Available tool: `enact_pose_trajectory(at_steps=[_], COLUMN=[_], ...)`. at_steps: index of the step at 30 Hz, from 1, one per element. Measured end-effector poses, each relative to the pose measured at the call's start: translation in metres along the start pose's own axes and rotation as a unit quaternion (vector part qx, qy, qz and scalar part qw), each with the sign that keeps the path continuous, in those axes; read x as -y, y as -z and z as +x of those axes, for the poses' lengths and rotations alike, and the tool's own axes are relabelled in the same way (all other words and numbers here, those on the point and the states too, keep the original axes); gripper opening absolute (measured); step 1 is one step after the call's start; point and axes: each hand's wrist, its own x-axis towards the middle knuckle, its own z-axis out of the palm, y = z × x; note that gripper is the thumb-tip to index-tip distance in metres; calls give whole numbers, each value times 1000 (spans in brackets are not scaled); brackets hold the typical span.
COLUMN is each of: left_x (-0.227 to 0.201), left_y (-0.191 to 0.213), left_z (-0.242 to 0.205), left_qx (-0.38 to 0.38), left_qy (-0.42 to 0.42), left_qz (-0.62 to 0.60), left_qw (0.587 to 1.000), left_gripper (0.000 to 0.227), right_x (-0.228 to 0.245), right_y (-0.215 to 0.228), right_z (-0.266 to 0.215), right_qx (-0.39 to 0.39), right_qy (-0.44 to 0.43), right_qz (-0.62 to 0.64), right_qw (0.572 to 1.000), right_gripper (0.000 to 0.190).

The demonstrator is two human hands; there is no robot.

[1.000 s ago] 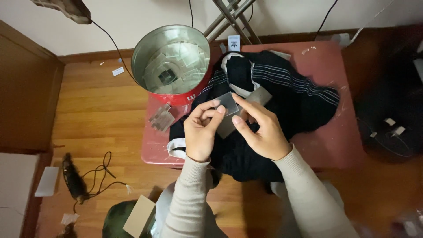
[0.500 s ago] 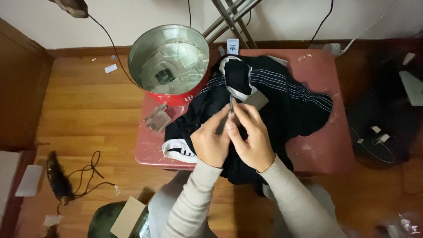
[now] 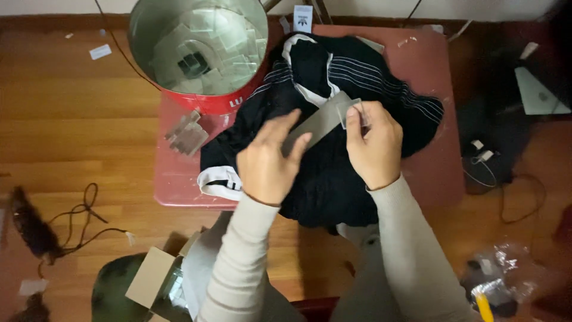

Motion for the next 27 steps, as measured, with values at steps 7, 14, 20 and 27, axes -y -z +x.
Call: enact_pose_trajectory(at_steps=[7,14,20,27], left_x=[27,36,32,30], left_y=[-4,-12,-16,-22], left_z=[-6,-13,-18,-20], left_qx=[157,221,209,159], left_qy=[67,104,96,93], left_qz=[225,243,237,254], left_qw=[959,939,944,950], left_gripper=[73,70,73,73], right_x=[-9,-4,-6,6], right_y=[-15,-17,-20,-27], right_z=[2,3,6,2], right_qx=[116,99,94,112], right_qy=[-89,-14,38,68], right_qz=[-137,-165,-187,-212], right_qw=[980,981,977,968], right_gripper=[25,31,27,28])
